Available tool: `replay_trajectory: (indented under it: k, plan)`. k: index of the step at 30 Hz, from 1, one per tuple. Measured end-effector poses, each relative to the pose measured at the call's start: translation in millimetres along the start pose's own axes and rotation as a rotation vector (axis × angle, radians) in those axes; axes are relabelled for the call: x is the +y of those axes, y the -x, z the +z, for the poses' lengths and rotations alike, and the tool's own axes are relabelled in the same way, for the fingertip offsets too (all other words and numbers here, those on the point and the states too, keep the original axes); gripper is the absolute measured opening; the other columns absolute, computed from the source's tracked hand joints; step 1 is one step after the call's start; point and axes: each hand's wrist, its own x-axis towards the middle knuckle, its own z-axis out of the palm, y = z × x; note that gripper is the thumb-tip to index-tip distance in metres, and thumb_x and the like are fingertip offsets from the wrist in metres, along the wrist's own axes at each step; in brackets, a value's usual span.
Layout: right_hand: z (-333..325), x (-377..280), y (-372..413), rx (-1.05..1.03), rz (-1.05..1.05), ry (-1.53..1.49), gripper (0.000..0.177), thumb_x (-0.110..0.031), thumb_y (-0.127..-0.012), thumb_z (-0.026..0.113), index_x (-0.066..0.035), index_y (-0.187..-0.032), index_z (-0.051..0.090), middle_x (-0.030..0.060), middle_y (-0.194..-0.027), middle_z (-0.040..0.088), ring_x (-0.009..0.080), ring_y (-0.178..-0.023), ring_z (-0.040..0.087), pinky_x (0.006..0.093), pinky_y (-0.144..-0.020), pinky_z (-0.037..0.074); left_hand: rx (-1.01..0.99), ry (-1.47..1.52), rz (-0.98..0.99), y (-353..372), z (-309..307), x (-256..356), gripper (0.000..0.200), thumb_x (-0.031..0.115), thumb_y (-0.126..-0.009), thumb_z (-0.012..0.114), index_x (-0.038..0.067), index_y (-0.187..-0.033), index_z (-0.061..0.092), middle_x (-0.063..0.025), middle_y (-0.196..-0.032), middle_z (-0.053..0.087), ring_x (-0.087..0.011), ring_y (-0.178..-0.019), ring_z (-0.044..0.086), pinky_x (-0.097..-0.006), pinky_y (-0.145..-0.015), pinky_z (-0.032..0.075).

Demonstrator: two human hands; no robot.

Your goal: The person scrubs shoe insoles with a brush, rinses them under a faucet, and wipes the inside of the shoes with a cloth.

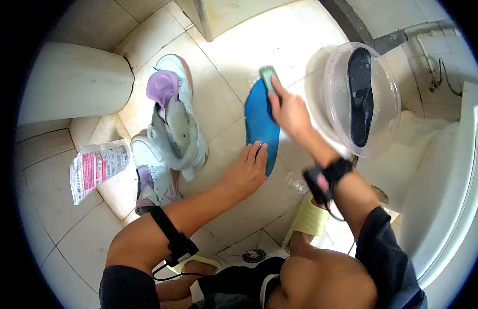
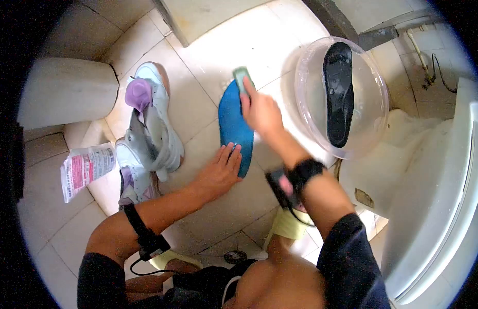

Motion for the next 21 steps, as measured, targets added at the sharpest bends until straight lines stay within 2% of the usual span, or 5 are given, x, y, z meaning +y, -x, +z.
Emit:
replay_trajectory:
  k: [4,6,13,16,21]
  plan:
    - [23,18,101,-0.066,-0.285,0.084,0.055,-0.014,-0.086,0.061,-0.008,-0.138,0.045,0.0227,-0.063,0.060,0.0358,-0.051,0.059,0.0465,-0.052,0.050,0.015,-0.021,-0.017,0,3,4,0.069,0.038,-0.083,0.062,-0.015,-0.124,0.046,-0.0306,-0.135,0.039,-0.0442,-0.127,0.036,-0.0524,-0.108,0.028]
    - [16,23,87,-0.022,-0.352,0.008,0.054,-0.017,-0.086,0.061,-0.011,-0.137,0.045,0.0228,-0.064,0.061,0.0371,-0.053,0.059,0.0462,-0.054,0.051,0.019,-0.020,-0.018,1,2,4,0.070,0.038,-0.082,0.063,-0.015,-0.124,0.046,-0.0303,-0.135,0.039,-0.0443,-0.126,0.036,-0.0528,-0.107,0.030]
    - [4,-6,-4,0.007,-0.013,0.066,0.046,-0.022,-0.089,0.056,-0.015,-0.134,0.049,0.0237,-0.068,0.062,0.0405,-0.062,0.063,0.0493,-0.060,0.052,-0.021,-0.021,0.013,3,-3,-1,0.066,0.038,-0.084,0.061,-0.014,-0.123,0.047,-0.0301,-0.136,0.038,-0.0445,-0.128,0.035,-0.0518,-0.108,0.028]
    - [31,26,77,0.058,-0.269,0.030,0.044,-0.025,-0.091,0.054,-0.015,-0.133,0.049,0.0232,-0.068,0.063,0.0409,-0.062,0.063,0.0493,-0.060,0.051,-0.024,-0.021,-0.021,-4,-3,0,0.066,0.039,-0.085,0.059,-0.013,-0.124,0.047,-0.0303,-0.137,0.037,-0.0445,-0.130,0.033,-0.0514,-0.108,0.029]
    - [-11,25,27,0.029,-0.117,0.127,0.041,-0.024,-0.091,0.055,-0.012,-0.131,0.053,0.0245,-0.064,0.059,0.0402,-0.058,0.060,0.0473,-0.060,0.049,-0.014,-0.055,-0.001,-2,0,9,0.064,0.039,-0.085,0.059,-0.012,-0.122,0.050,-0.0300,-0.137,0.039,-0.0435,-0.128,0.036,-0.0506,-0.108,0.030]
